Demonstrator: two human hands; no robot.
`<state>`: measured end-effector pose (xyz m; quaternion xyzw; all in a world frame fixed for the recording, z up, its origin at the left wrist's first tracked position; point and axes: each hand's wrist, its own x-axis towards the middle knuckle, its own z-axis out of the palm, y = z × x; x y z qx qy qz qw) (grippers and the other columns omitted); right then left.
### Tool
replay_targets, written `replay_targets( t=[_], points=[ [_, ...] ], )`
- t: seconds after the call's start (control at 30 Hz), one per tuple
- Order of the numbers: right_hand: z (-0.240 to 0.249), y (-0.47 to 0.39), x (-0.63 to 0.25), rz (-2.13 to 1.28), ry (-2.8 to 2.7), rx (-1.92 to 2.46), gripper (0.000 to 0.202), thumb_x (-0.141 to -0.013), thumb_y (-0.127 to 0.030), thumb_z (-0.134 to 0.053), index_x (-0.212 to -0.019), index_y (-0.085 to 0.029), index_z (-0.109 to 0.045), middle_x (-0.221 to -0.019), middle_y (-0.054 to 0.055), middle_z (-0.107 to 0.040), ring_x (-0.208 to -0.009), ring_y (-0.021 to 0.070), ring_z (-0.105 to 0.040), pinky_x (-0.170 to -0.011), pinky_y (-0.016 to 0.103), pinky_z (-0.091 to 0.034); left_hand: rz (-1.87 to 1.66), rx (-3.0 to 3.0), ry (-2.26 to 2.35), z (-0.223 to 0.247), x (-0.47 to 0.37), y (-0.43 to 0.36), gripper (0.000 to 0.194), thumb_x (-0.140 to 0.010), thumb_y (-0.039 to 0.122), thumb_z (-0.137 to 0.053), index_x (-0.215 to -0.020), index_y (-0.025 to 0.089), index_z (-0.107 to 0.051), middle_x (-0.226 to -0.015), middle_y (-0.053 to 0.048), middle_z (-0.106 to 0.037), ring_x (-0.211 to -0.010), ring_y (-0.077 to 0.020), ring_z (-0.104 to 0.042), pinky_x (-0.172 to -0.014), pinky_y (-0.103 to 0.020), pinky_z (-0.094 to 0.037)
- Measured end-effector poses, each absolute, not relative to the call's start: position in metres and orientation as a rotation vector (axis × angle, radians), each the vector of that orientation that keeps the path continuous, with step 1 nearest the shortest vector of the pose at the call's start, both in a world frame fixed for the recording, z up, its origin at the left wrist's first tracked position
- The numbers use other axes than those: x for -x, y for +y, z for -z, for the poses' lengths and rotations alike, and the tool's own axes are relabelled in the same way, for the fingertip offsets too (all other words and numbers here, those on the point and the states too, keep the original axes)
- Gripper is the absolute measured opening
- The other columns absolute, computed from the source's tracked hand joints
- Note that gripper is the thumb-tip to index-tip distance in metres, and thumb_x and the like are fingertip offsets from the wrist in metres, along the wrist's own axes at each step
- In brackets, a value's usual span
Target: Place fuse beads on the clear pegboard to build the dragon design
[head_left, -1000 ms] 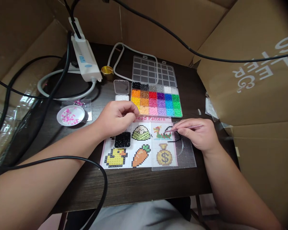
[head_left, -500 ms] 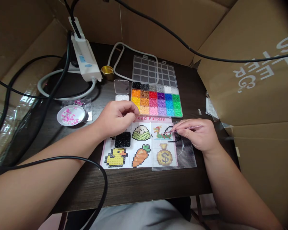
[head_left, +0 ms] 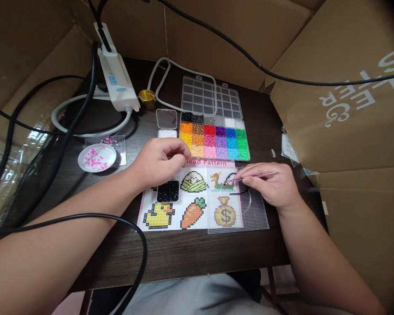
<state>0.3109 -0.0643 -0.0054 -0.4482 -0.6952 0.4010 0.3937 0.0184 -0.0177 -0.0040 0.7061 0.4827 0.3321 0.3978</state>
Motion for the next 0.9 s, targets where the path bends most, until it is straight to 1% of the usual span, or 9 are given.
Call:
replay_targets(
  t=[0.3,0.6,0.77,0.9],
  points=[
    [0.0043,-0.0647,-0.3103,-1.015,-1.773,1.124,0.013,-0.082,-0.019,-0.079,-0.084,-0.030,-0.084,-0.084,0.000,-0.081,-0.076,0.0152,-0.077,-0.070,0.023,-0.063,-0.839,-1.786,1.226,0.0036,-0.0198,-0.0180,0.016,-0.071,0.019,-0.055,-0.072,0.016,-0.070,-0.065,0.000,-0.068,-0.057,-0.0129,-0.058,-0.055,-0.026,-0.043],
    [0.0036,-0.0645,-0.3096,-1.007,-1.777,1.116,0.014,-0.082,-0.017,-0.079,-0.084,-0.030,-0.084,-0.083,0.000,-0.081,-0.076,0.0155,-0.078,-0.072,0.024,-0.064,-0.852,-1.774,1.210,0.0054,-0.0189,-0.0172,0.015,-0.071,0.020,-0.055,-0.073,0.016,-0.070,-0.065,-0.001,-0.068,-0.056,-0.0127,-0.056,-0.054,-0.026,-0.042],
    [0.0028,-0.0648,-0.3099,-1.010,-1.759,1.129,0.012,-0.081,-0.018,-0.079,-0.083,-0.029,-0.084,-0.084,0.000,-0.081,-0.075,0.0160,-0.078,-0.070,0.025,-0.064,-0.845,-1.787,1.223,0.0056,-0.0198,-0.0179,0.016,-0.071,0.019,-0.055,-0.073,0.016,-0.071,-0.065,0.000,-0.068,-0.056,-0.0126,-0.056,-0.054,-0.026,-0.042],
    [0.0032,-0.0650,-0.3119,-1.005,-1.756,1.127,0.011,-0.082,-0.019,-0.079,-0.084,-0.030,-0.084,-0.084,0.000,-0.081,-0.078,0.0157,-0.078,-0.074,0.025,-0.064,-0.841,-1.782,1.229,0.0053,-0.0205,-0.0183,0.016,-0.071,0.019,-0.055,-0.073,0.016,-0.070,-0.065,0.000,-0.068,-0.056,-0.0124,-0.056,-0.054,-0.026,-0.042]
  ],
)
